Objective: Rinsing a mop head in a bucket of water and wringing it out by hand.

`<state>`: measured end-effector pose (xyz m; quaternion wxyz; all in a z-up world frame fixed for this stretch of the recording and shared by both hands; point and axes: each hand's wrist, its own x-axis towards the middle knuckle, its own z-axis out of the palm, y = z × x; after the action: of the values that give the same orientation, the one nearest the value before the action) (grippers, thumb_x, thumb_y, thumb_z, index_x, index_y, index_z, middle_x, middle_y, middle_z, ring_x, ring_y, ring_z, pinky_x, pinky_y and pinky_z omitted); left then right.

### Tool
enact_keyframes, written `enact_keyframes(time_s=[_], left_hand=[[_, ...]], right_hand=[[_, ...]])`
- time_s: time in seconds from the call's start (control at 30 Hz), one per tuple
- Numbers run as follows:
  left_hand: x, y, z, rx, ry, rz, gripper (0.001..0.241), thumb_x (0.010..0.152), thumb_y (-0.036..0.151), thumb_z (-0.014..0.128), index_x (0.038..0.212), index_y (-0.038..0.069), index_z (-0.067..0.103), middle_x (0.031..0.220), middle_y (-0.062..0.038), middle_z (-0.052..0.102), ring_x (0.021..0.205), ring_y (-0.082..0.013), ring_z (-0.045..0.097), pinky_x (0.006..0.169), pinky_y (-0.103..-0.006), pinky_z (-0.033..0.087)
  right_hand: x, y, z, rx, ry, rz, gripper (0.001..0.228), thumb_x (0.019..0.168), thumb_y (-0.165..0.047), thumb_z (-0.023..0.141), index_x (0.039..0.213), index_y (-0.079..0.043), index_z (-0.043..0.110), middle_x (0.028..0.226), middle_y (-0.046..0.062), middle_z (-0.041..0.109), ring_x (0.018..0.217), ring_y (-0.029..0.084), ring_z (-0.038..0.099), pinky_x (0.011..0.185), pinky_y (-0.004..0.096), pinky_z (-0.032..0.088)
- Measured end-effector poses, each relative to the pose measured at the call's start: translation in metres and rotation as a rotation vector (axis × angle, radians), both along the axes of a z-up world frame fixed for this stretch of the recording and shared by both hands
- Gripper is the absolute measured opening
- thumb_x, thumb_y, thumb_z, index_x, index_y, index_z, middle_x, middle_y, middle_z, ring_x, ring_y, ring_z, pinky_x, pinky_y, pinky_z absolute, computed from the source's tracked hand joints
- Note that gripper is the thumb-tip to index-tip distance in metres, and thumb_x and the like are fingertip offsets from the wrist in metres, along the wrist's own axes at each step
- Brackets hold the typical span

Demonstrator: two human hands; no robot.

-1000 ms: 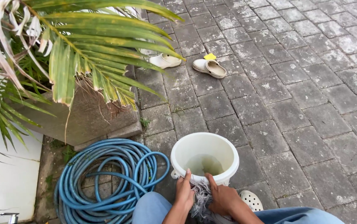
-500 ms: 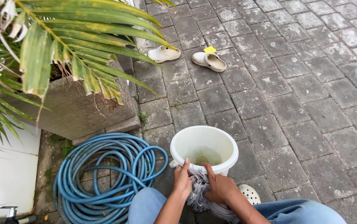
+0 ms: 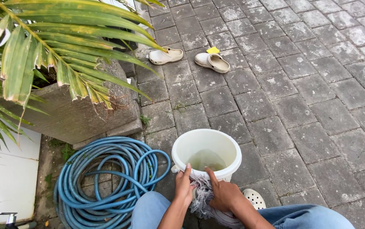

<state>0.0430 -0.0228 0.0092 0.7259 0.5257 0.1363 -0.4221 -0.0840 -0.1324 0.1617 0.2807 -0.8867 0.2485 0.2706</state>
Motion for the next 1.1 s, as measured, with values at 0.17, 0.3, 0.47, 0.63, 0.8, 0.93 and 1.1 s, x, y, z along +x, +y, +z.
enact_keyframes(time_s=[0.17, 0.3, 0.47, 0.63, 0.8, 0.93, 1.1], left_hand=[[-0.004, 0.005, 0.001, -0.003, 0.005, 0.001, 0.043, 0.099, 0.036, 0.060, 0.127, 0.003, 0.062, 0.108, -0.012, 0.071, 0.092, -0.0233, 0.071, 0.071, -0.0412, 0.059], [-0.017, 0.016, 0.024, -0.015, 0.037, -0.035, 0.043, 0.099, 0.036, 0.057, 0.128, 0.003, 0.059, 0.108, -0.013, 0.070, 0.093, -0.0266, 0.073, 0.075, -0.0467, 0.062], [-0.029, 0.032, 0.020, 0.015, 0.025, -0.063, 0.043, 0.101, 0.037, 0.055, 0.126, 0.003, 0.059, 0.107, -0.014, 0.070, 0.095, -0.0275, 0.073, 0.079, -0.0490, 0.066], [-0.036, 0.046, 0.017, 0.017, 0.019, -0.013, 0.040, 0.100, 0.035, 0.054, 0.124, 0.005, 0.060, 0.106, -0.013, 0.071, 0.093, -0.0262, 0.074, 0.076, -0.0481, 0.066], [-0.029, 0.055, -0.014, 0.020, 0.005, 0.107, 0.038, 0.101, 0.035, 0.056, 0.125, 0.006, 0.060, 0.104, -0.011, 0.068, 0.090, -0.0251, 0.072, 0.074, -0.0489, 0.067], [-0.025, 0.078, -0.039, 0.078, -0.007, 0.127, 0.039, 0.101, 0.036, 0.058, 0.125, 0.005, 0.060, 0.101, -0.010, 0.069, 0.087, -0.0243, 0.073, 0.071, -0.0473, 0.067], [-0.009, 0.085, -0.040, 0.111, -0.021, 0.124, 0.039, 0.100, 0.037, 0.056, 0.123, 0.006, 0.060, 0.100, -0.009, 0.071, 0.087, -0.0242, 0.075, 0.068, -0.0457, 0.067]], right_hand=[[-0.015, -0.014, 0.042, 0.021, 0.108, 0.089, 0.124, 0.077, -0.026, 0.079, 0.164, -0.016, -0.009, 0.111, 0.029, 0.070, 0.104, 0.044, 0.069, 0.094, 0.049, 0.055], [-0.054, -0.059, 0.087, 0.211, -0.018, 0.032, 0.087, 0.073, -0.021, 0.075, 0.153, -0.029, 0.043, 0.127, 0.012, 0.073, 0.118, 0.028, 0.070, 0.104, 0.037, 0.053], [-0.097, -0.114, 0.128, 0.260, -0.134, -0.490, 0.072, 0.078, -0.013, 0.076, 0.145, -0.027, 0.057, 0.117, 0.008, 0.077, 0.110, 0.024, 0.072, 0.101, 0.035, 0.057], [-0.116, -0.170, 0.044, -0.245, -0.169, -0.621, 0.079, 0.081, -0.024, 0.074, 0.155, -0.018, 0.049, 0.124, 0.024, 0.074, 0.118, 0.037, 0.072, 0.104, 0.043, 0.053], [-0.088, -0.224, -0.131, -0.294, -0.220, -0.428, 0.079, 0.079, -0.032, 0.070, 0.154, -0.015, 0.048, 0.134, 0.028, 0.065, 0.128, 0.042, 0.060, 0.108, 0.046, 0.048], [-0.058, -0.190, -0.155, 0.049, -0.183, -0.374, 0.063, 0.081, -0.028, 0.066, 0.141, -0.012, 0.061, 0.126, 0.019, 0.076, 0.119, 0.031, 0.072, 0.104, 0.044, 0.054], [-0.024, -0.169, -0.139, 0.579, -0.079, -0.742, 0.063, 0.088, -0.037, 0.053, 0.136, 0.002, 0.067, 0.126, 0.025, 0.074, 0.111, 0.038, 0.067, 0.097, 0.047, 0.052]])
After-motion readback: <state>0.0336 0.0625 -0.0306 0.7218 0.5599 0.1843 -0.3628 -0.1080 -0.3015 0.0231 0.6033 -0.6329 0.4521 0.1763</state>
